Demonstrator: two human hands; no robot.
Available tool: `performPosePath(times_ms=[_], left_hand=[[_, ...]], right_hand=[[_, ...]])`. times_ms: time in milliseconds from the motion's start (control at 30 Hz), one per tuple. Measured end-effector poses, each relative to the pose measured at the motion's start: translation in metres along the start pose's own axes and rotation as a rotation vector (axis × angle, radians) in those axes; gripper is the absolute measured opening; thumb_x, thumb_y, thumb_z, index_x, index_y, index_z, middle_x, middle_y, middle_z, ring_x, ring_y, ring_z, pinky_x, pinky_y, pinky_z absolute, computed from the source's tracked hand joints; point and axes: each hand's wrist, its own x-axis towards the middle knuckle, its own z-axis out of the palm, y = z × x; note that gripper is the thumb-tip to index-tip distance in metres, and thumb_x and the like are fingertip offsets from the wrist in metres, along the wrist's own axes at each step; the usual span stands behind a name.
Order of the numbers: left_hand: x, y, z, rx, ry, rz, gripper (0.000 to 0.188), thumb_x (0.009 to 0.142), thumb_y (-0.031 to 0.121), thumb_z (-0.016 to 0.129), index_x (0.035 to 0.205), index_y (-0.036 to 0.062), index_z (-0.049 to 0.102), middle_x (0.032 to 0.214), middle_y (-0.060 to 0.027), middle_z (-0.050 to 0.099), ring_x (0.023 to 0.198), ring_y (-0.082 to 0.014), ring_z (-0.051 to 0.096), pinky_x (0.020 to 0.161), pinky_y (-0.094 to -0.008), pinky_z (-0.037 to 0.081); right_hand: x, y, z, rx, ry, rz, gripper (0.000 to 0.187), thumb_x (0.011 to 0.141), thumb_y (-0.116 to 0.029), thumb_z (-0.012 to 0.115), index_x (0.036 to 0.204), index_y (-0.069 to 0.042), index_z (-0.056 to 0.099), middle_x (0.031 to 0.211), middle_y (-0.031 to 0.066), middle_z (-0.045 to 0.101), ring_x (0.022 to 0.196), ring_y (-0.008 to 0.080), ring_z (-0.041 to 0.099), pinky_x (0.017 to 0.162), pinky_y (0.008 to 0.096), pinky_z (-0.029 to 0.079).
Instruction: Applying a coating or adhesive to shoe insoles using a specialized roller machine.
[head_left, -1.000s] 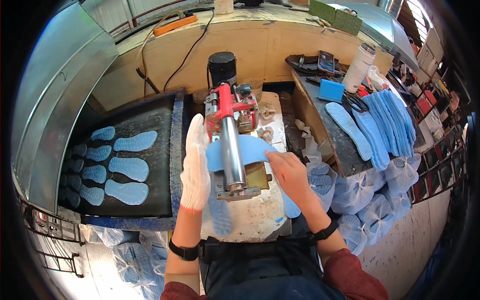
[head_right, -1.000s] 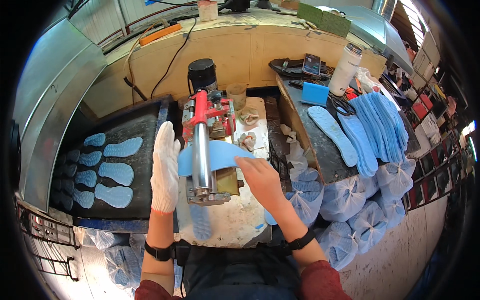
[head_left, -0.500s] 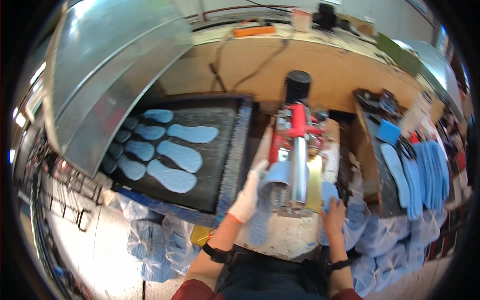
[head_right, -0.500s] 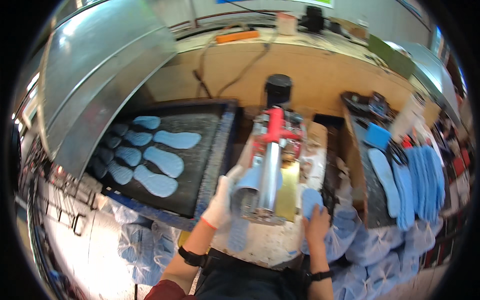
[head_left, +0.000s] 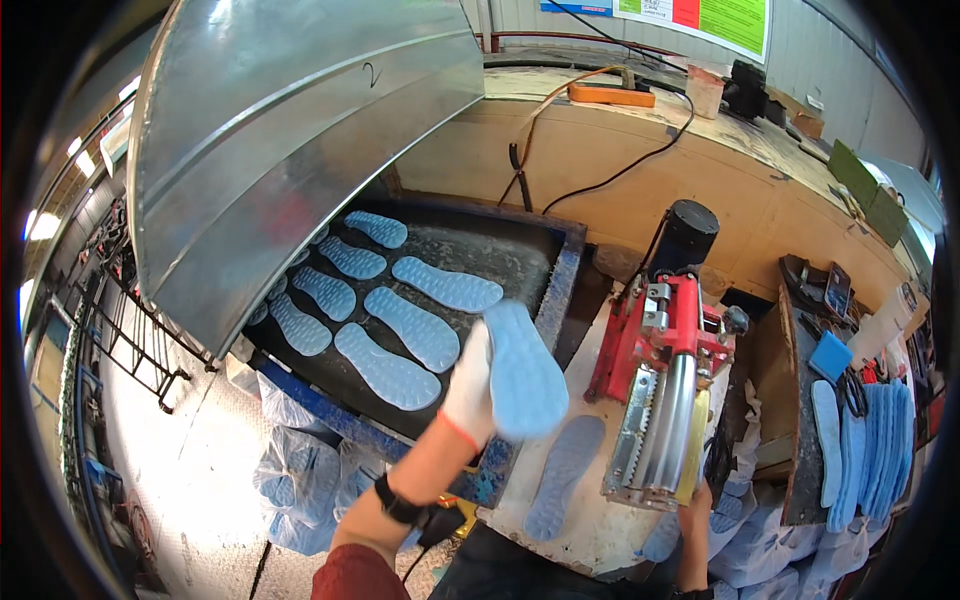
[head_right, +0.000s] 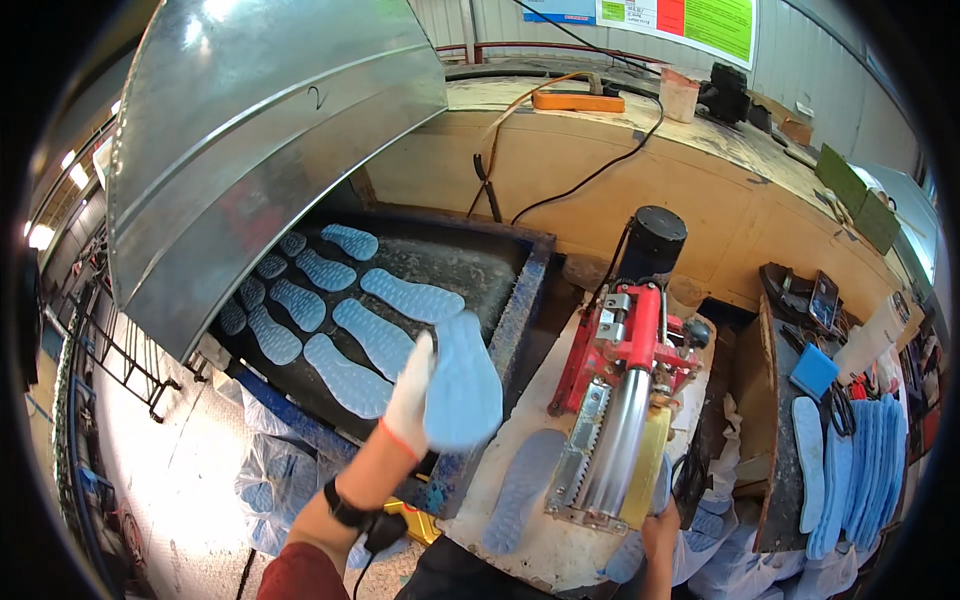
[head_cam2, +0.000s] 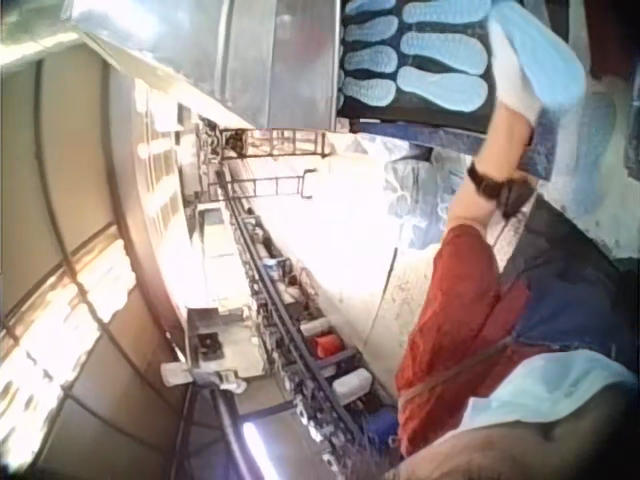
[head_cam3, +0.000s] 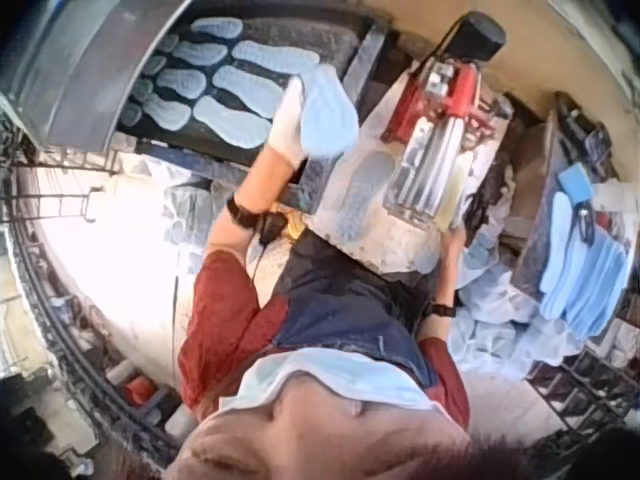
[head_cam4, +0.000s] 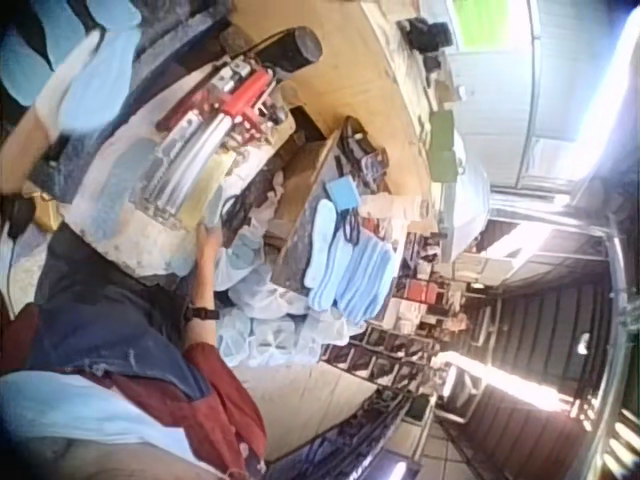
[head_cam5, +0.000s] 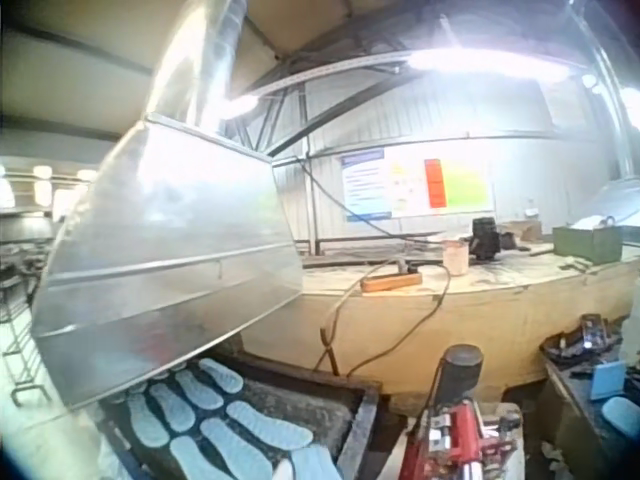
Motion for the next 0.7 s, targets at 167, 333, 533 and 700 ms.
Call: performPosePath(times_ms=[167, 333, 533, 700], left_hand=[[0.154, 0.073, -0.025, -0.208, 0.093, 0.104, 0.054, 0.096, 0.050, 0.036, 0.129, 0.0093, 0.049, 0.127, -0.0072, 0.055, 0.117, -0.0291, 0.053, 0.100, -0.0471, 0.041], [0.241, 0.097, -0.035, -0.297, 0.312, 0.259, 0.054, 0.093, 0.054, 0.037, 0.127, 0.0128, 0.048, 0.128, -0.0106, 0.052, 0.118, -0.0294, 0.051, 0.095, -0.0559, 0.043], [0.259, 0.098, -0.050, -0.103, 0.280, 0.226, 0.073, 0.090, 0.060, 0.036, 0.145, 0.0125, 0.031, 0.153, -0.0083, 0.026, 0.140, -0.0328, 0.025, 0.110, -0.0588, 0.018], [0.176, 0.113, -0.018, 0.428, 0.346, 0.331, 0.069, 0.091, 0.044, 0.053, 0.143, 0.0046, 0.032, 0.150, -0.0158, 0.028, 0.137, -0.0331, 0.029, 0.106, -0.0500, 0.030]], right_hand=[[0.003, 0.048, 0.010, 0.147, 0.023, 0.037, 0.039, 0.081, -0.012, 0.061, 0.118, 0.001, 0.056, 0.107, 0.0110, 0.065, 0.098, 0.0200, 0.059, 0.086, 0.0317, 0.045], [-0.002, 0.070, 0.005, 0.396, 0.032, 0.164, 0.059, 0.068, -0.010, 0.073, 0.123, 0.000, 0.053, 0.111, 0.0120, 0.063, 0.104, 0.0217, 0.058, 0.091, 0.0324, 0.042], [-0.004, 0.062, 0.000, 0.277, -0.042, 0.127, 0.064, 0.067, -0.011, 0.073, 0.126, -0.004, 0.052, 0.121, 0.0074, 0.059, 0.112, 0.0178, 0.052, 0.098, 0.0326, 0.039], [-0.008, 0.057, -0.002, 0.399, 0.044, 0.210, 0.049, 0.080, -0.006, 0.060, 0.127, -0.001, 0.051, 0.119, 0.0084, 0.059, 0.110, 0.0195, 0.052, 0.097, 0.0338, 0.039]])
